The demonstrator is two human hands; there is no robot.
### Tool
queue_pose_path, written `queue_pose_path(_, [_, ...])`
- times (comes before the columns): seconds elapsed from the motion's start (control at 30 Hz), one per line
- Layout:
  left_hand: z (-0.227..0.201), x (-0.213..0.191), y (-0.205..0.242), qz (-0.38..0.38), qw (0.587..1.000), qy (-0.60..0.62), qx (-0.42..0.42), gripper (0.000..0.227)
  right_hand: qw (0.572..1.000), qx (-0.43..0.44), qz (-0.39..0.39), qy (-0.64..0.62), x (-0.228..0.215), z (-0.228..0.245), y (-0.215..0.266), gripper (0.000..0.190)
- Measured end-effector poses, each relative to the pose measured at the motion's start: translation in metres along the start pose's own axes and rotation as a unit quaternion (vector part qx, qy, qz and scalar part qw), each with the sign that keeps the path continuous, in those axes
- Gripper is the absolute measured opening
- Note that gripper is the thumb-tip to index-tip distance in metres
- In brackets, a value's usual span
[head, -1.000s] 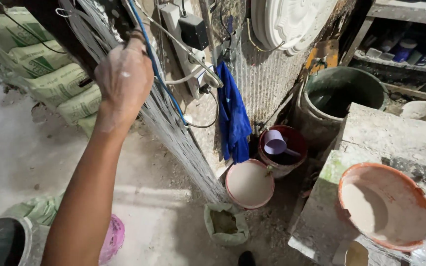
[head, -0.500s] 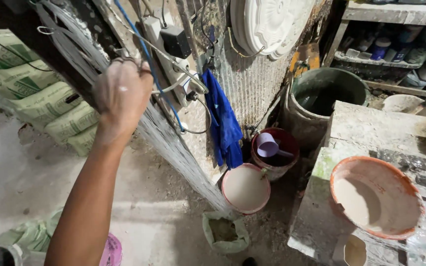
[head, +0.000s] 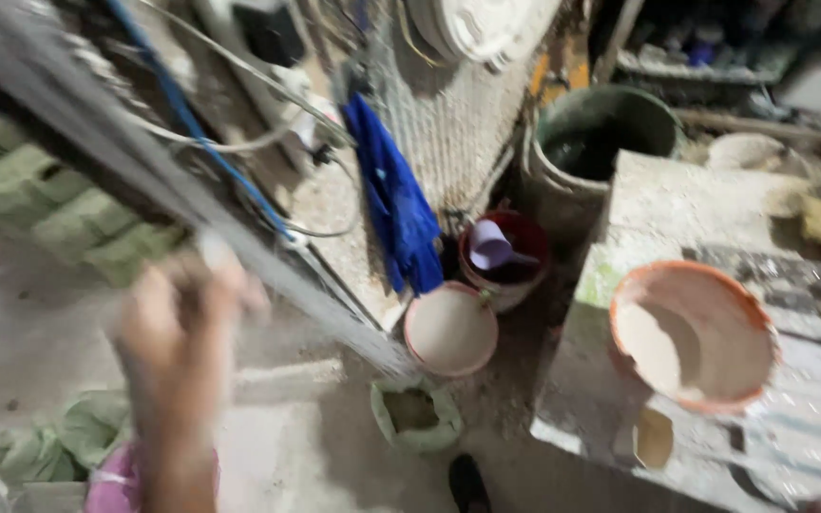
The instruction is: Reinforcing a plaster molding by laying down fiber strands and smoothing them with plaster paste.
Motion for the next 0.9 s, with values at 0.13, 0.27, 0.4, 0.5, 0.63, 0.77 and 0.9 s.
queue_pose_path(0.13, [0.052,0.099,0.165,0.158,0.875,0.372,-0.268,0.018,0.990,0.113,0.029,-0.079,0.016,0.189,0.101,0.022])
queue_pose_path(0.27, [0.022,0.193,0.317,0.161,0.650,0.493,-0.556,0.030,0.924,0.116,0.313,-0.188,0.017,0.330,0.183,0.071])
queue_pose_path(0.4, [-0.102,0.222,0.343,0.263,0.574,0.527,-0.569,0.028,0.849,-0.003,0.438,-0.295,0.019,0.356,0.226,0.105])
queue_pose_path(0.5, [-0.151,0.250,0.375,0.268,0.519,0.593,-0.554,0.017,0.792,0.058,0.407,-0.451,-0.014,0.327,0.237,0.082])
queue_pose_path(0.63, [-0.192,0.286,0.423,0.209,0.492,0.610,-0.585,0.018,0.856,0.080,0.299,-0.414,-0.112,0.266,0.218,0.068])
queue_pose_path(0.77, [-0.204,0.333,0.479,0.174,0.538,0.630,-0.532,0.010,0.910,0.064,0.325,-0.249,-0.210,0.225,0.193,0.038])
queue_pose_path(0.9, [-0.232,0.350,0.468,0.126,0.552,0.540,-0.623,0.013,0.959,0.009,0.214,-0.185,-0.307,0.178,0.158,0.034])
Point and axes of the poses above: each hand's wrist, its own y-axis away from the middle knuckle, its own x-axis out of the palm, z = x × y, the point moved 2 cm from there along -y, towards the middle knuckle, and after that the axes turned 1 degree about -x, right-handed, at the moved point
